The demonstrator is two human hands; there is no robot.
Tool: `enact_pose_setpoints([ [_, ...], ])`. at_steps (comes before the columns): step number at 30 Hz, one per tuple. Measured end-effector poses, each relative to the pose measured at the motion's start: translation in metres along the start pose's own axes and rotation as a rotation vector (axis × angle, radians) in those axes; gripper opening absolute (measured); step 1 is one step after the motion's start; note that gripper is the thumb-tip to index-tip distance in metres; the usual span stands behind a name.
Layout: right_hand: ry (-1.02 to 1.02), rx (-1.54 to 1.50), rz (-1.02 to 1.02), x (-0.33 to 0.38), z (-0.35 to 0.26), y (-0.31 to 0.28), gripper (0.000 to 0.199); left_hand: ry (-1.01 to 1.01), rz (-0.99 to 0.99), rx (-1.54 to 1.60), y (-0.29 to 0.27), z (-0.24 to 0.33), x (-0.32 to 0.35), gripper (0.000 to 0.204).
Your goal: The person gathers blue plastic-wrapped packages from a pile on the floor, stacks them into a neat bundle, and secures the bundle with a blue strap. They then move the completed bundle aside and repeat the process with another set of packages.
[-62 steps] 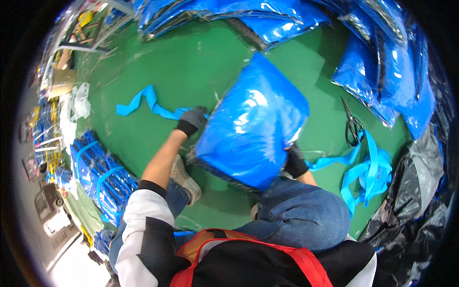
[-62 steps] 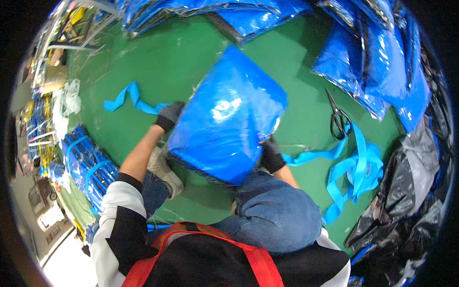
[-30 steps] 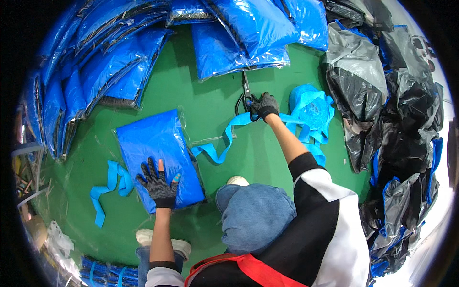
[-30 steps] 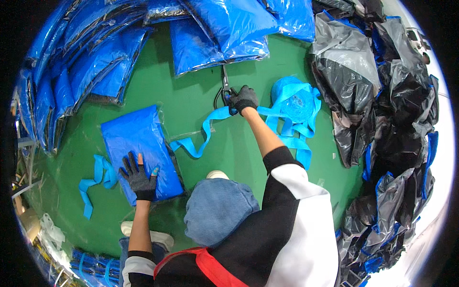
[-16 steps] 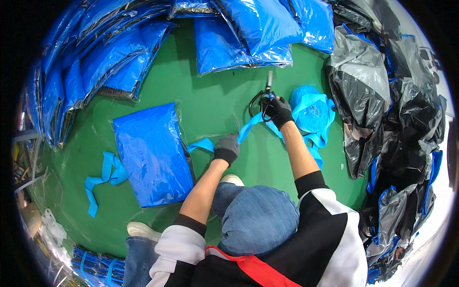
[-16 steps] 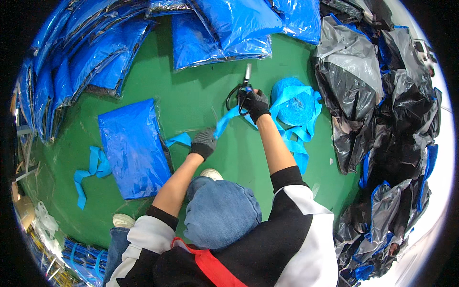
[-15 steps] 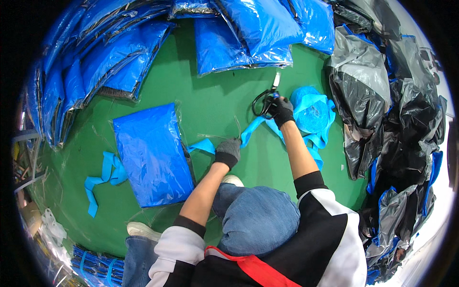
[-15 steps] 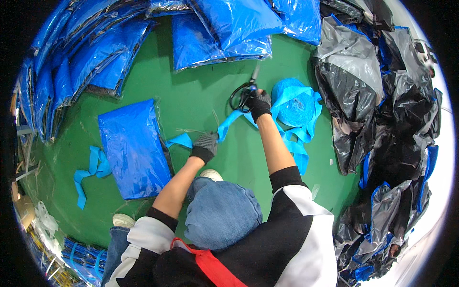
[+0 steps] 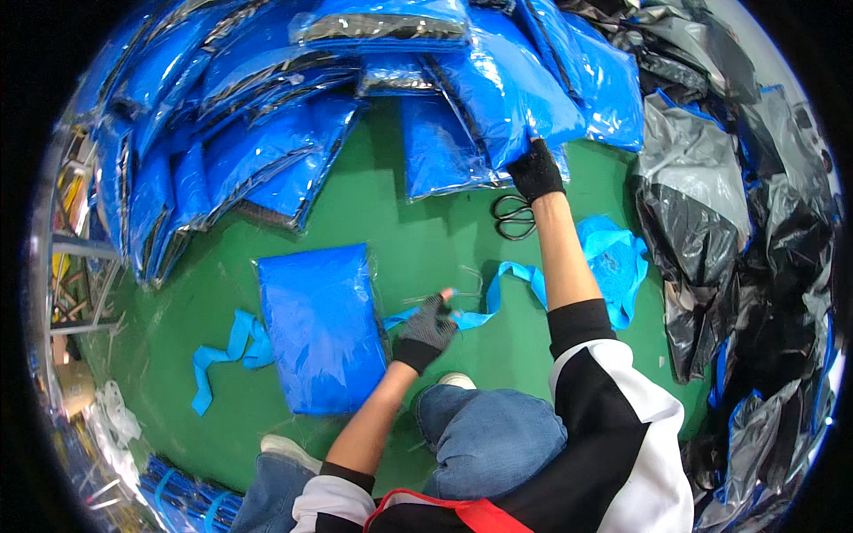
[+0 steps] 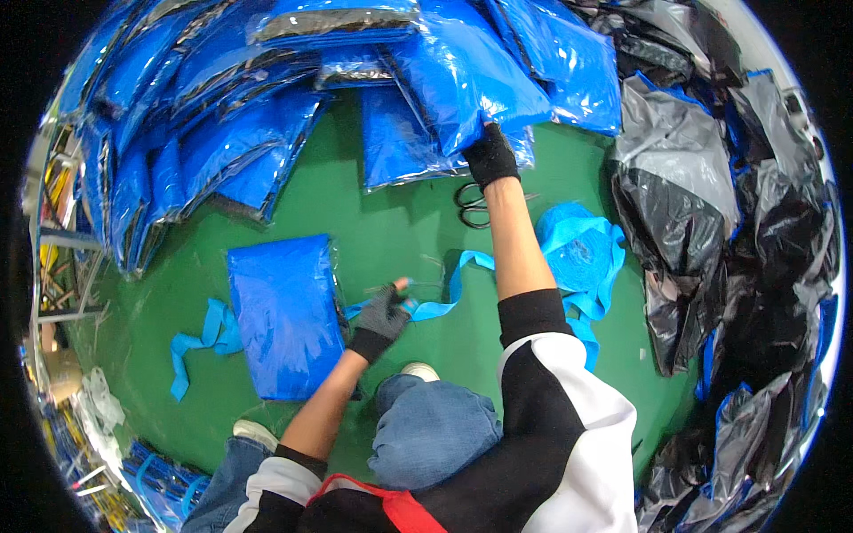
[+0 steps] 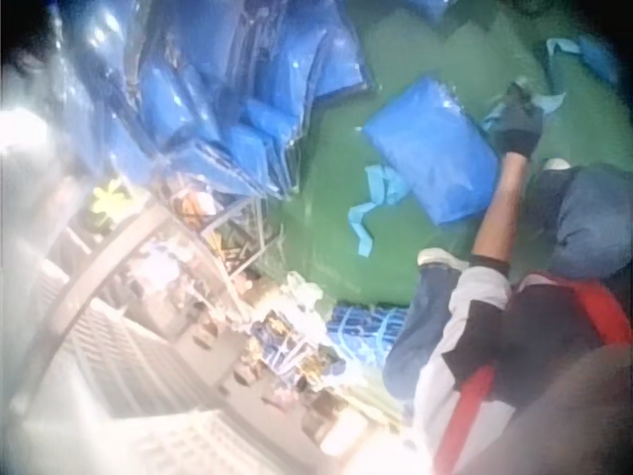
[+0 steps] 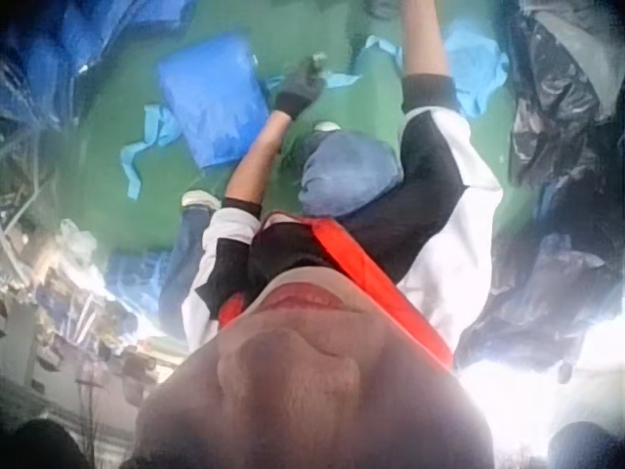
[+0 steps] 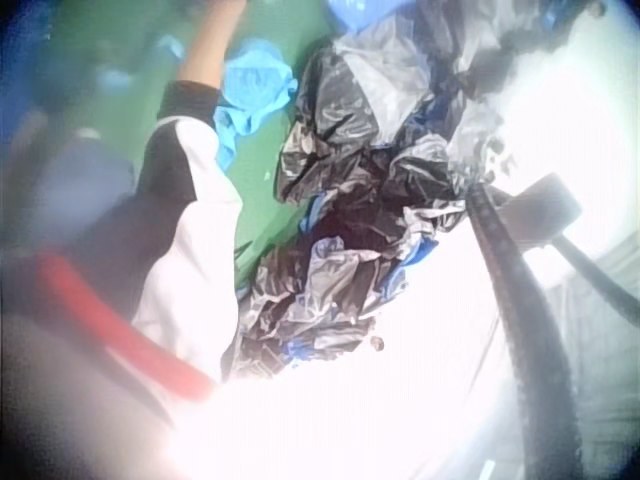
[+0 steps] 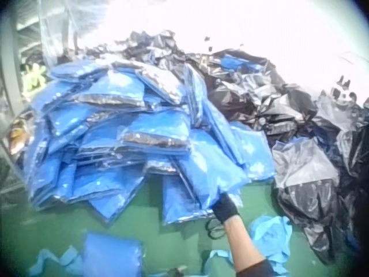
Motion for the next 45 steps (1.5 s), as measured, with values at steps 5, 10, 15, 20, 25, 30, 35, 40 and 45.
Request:
enact_pose_setpoints([
  [5, 0.152, -0.022, 0.01, 0.114, -0.116, 0.031, 0.037, 0.114, 0.25, 0.667, -0.125, 0.003, -0.041, 0.073],
  [10, 0.669, -1.544, -0.207, 0.266, -0.212, 0.091, 0.04, -0.012, 0.188, 0.798, -0.131, -0.014, -0.02, 0.081],
  [15, 0.913, -2.343, -0.372, 0.225, -0.202, 0.033, 0.052, -0.086, 0.406, 0.719, -0.168, -0.053, 0.088, 0.078],
  [20, 0.669, -1.594, -0.856, 0.168, -0.291, 0.06, 0.074, -0.285, 0.275, 0.441, -0.245, -0.105, 0.152, 0.076],
  [25, 0.407, -1.28, -0.525, 0.178, -0.336, 0.09, 0.081, -0.396, 0.352, 0.28, -0.245, -0.152, 0.188, 0.09],
  [30, 0.439, -1.145, -0.604, 0.199, -0.334, 0.096, 0.085, -0.533, 0.261, 0.402, -0.212, -0.189, 0.218, 0.091],
  [35, 0.567, -1.47, -0.704, 0.194, -0.338, 0.095, 0.081, -0.627, 0.175, 0.636, -0.244, -0.198, 0.244, 0.077],
  [40, 0.629, -1.671, -0.651, 0.194, -0.342, 0.092, 0.098, -0.582, -0.044, -0.806, -0.312, -0.201, 0.233, 0.068],
  [45, 0.404, -1.627, -0.505, 0.183, -0.351, 0.077, 0.11, -0.518, -0.238, -0.997, -0.328, -0.282, 0.235, 0.041],
])
Point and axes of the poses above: each hand's wrist, its own x-axis away from the middle knuckle, its own y-axis out of the palm, z = x × y, the point moved 8 cm from there along -x, towards the middle knuckle, and after that the axes turned 9 degrees about -z, right-handed, at the moved point
